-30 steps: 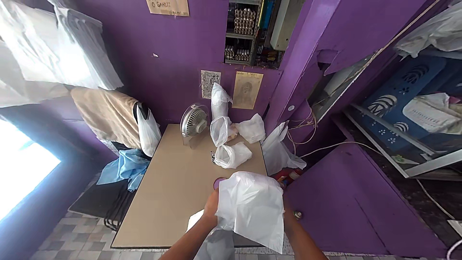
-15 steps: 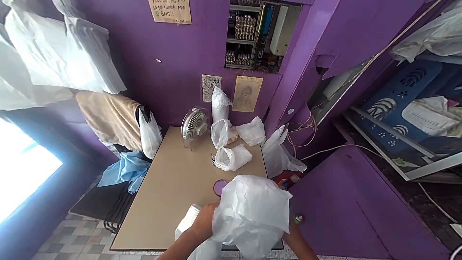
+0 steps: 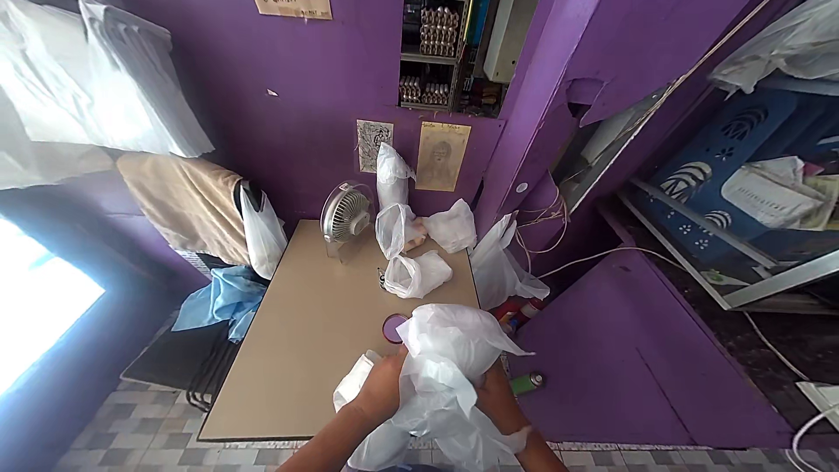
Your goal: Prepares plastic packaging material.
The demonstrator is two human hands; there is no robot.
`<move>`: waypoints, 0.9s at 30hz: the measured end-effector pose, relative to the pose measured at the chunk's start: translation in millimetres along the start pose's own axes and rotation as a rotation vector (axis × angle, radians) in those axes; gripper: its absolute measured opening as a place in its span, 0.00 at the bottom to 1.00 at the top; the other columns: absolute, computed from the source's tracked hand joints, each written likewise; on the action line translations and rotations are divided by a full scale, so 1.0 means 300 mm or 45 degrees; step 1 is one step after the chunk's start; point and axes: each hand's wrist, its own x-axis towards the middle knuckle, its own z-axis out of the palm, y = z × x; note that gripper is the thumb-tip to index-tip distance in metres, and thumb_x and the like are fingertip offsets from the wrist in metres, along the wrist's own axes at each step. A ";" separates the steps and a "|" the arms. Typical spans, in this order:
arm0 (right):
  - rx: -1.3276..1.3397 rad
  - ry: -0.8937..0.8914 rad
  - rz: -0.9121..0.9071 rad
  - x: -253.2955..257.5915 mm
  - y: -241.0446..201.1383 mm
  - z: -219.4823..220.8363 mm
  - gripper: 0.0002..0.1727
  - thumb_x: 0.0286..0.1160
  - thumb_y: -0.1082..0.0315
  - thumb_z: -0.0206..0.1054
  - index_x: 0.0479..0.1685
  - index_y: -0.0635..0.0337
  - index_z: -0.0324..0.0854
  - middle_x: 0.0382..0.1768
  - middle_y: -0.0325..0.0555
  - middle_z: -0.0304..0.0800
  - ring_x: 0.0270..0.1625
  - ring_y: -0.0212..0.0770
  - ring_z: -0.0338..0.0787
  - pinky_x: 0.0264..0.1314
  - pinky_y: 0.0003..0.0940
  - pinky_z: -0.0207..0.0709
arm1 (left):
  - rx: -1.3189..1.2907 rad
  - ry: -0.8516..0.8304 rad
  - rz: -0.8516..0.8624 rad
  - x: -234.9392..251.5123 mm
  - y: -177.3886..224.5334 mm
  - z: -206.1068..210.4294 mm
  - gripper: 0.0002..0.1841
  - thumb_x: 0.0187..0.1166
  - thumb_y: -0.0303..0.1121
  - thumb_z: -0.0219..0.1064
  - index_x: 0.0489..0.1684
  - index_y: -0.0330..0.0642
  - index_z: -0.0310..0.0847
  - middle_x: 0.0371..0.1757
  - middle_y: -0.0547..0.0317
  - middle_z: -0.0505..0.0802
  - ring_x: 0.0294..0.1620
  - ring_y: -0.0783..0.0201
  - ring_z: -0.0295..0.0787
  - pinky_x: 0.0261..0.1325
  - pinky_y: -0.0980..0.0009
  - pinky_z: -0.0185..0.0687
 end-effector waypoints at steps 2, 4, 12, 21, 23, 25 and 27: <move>-0.008 -0.040 -0.008 -0.007 -0.016 -0.015 0.52 0.65 0.43 0.72 0.71 0.91 0.68 0.73 0.84 0.73 0.82 0.68 0.71 0.90 0.53 0.53 | 0.040 -0.034 -0.017 -0.015 0.023 -0.020 0.30 0.72 0.18 0.65 0.78 0.25 0.66 0.62 0.26 0.87 0.68 0.33 0.84 0.74 0.41 0.73; -0.025 0.010 -0.026 -0.013 0.010 0.001 0.56 0.63 0.39 0.73 0.74 0.89 0.66 0.75 0.80 0.73 0.82 0.67 0.71 0.90 0.58 0.51 | 0.109 -0.081 -0.067 -0.025 0.035 -0.030 0.35 0.72 0.17 0.64 0.84 0.30 0.60 0.62 0.27 0.87 0.67 0.32 0.84 0.72 0.39 0.74; 0.081 -0.009 -0.004 -0.032 -0.039 -0.188 0.44 0.63 0.63 0.75 0.80 0.79 0.65 0.78 0.75 0.72 0.82 0.63 0.73 0.83 0.55 0.67 | 0.092 0.492 0.033 -0.126 -0.124 -0.045 0.29 0.82 0.35 0.67 0.84 0.39 0.71 0.47 0.34 0.95 0.48 0.34 0.93 0.58 0.34 0.82; 0.374 0.023 -0.767 -0.008 -0.393 -0.234 0.17 0.88 0.52 0.61 0.67 0.46 0.81 0.63 0.32 0.89 0.69 0.26 0.84 0.73 0.27 0.78 | 0.331 1.579 0.639 -0.339 -0.128 -0.259 0.16 0.83 0.40 0.65 0.56 0.37 0.88 0.30 0.54 0.91 0.31 0.72 0.84 0.43 0.80 0.79; 0.393 -0.139 -0.812 0.021 -0.452 -0.184 0.26 0.84 0.47 0.64 0.73 0.53 0.78 0.69 0.43 0.86 0.75 0.32 0.82 0.77 0.31 0.77 | 0.337 1.517 0.727 -0.379 -0.079 -0.258 0.15 0.87 0.45 0.62 0.56 0.44 0.87 0.28 0.59 0.89 0.31 0.73 0.84 0.43 0.80 0.78; 0.218 -0.198 -0.880 0.040 -0.478 -0.130 0.38 0.77 0.38 0.66 0.81 0.52 0.72 0.79 0.54 0.76 0.83 0.43 0.74 0.83 0.40 0.71 | 0.297 1.472 0.791 -0.405 -0.025 -0.248 0.15 0.89 0.46 0.60 0.57 0.49 0.86 0.29 0.62 0.88 0.32 0.74 0.83 0.42 0.82 0.78; 0.071 -0.198 -0.931 0.048 -0.482 -0.087 0.38 0.76 0.34 0.63 0.81 0.45 0.71 0.82 0.58 0.71 0.87 0.52 0.68 0.86 0.53 0.65 | 0.215 1.469 0.805 -0.423 0.015 -0.233 0.15 0.89 0.46 0.60 0.59 0.50 0.86 0.31 0.64 0.89 0.33 0.76 0.84 0.43 0.83 0.79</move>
